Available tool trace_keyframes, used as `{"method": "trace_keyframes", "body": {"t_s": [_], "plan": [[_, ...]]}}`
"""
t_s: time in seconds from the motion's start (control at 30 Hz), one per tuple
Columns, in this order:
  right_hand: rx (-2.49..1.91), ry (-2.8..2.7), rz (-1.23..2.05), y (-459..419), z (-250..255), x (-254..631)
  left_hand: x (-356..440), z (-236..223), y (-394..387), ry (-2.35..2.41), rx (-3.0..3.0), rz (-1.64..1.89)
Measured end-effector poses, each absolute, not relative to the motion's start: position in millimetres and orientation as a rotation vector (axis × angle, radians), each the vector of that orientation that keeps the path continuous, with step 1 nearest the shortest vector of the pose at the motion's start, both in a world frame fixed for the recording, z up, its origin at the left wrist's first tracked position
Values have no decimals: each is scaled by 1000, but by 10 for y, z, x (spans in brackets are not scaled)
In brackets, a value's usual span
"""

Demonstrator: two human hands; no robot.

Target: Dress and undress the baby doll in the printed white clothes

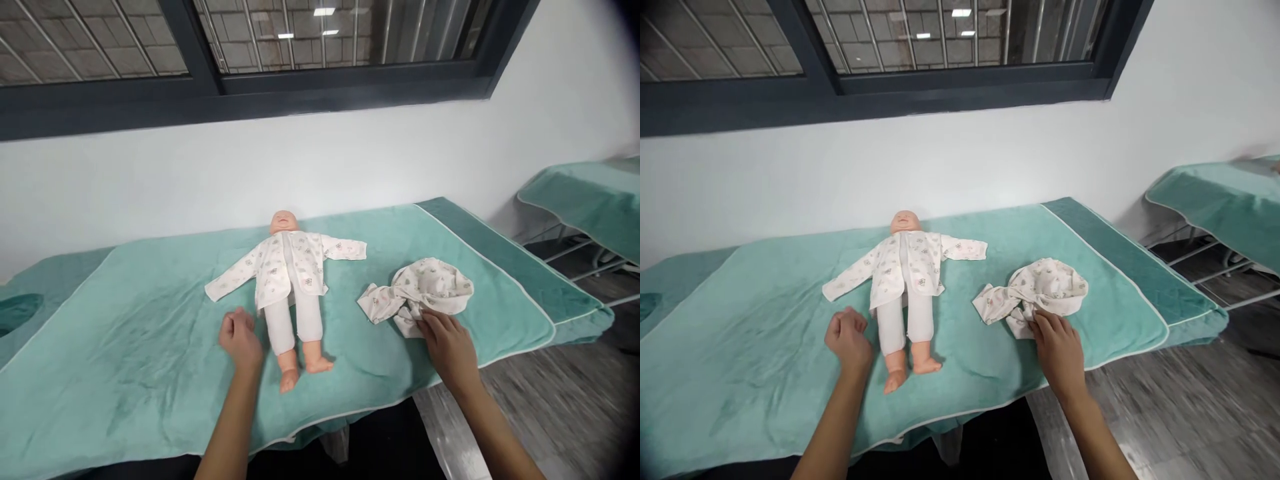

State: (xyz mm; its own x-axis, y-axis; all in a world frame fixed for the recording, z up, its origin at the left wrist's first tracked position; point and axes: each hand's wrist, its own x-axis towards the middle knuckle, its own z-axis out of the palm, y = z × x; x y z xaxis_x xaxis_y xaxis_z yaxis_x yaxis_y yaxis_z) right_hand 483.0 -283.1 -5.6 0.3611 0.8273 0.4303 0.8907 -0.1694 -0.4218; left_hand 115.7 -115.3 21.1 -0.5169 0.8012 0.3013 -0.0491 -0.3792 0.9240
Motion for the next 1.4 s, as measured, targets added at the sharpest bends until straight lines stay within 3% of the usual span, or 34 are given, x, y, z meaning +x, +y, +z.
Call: {"method": "trace_keyframes", "body": {"t_s": [0.1,0.2,0.3,0.43,0.53,0.83,1.17,1.27,1.4], "plan": [[-1828,-1077,141,-2744,25,4720,1342,301,-1747,1318,1040,1774],[-1514,-934,437,-2634,272,4426,1619,468,-2131,1144,1285,1100],[-1180,-1186,758,-2604,613,3941,1867,699,-2159,977,1097,788],[-836,-1720,1029,-2725,954,3330,1962,956,-1956,822,664,654],[-853,-1907,991,-2831,941,3180,1883,1038,-1856,745,526,771],[-1162,-1507,598,-2628,738,3480,1623,867,-2052,671,526,910],[-924,-2009,94,-2246,1484,3203,1157,1284,-2048,757,923,1057],[-895,-2190,57,-2124,1717,3250,982,1471,-1991,866,1078,1037],[-927,-2117,157,-1991,1881,3279,824,1657,-1979,1108,1335,1342]]}}
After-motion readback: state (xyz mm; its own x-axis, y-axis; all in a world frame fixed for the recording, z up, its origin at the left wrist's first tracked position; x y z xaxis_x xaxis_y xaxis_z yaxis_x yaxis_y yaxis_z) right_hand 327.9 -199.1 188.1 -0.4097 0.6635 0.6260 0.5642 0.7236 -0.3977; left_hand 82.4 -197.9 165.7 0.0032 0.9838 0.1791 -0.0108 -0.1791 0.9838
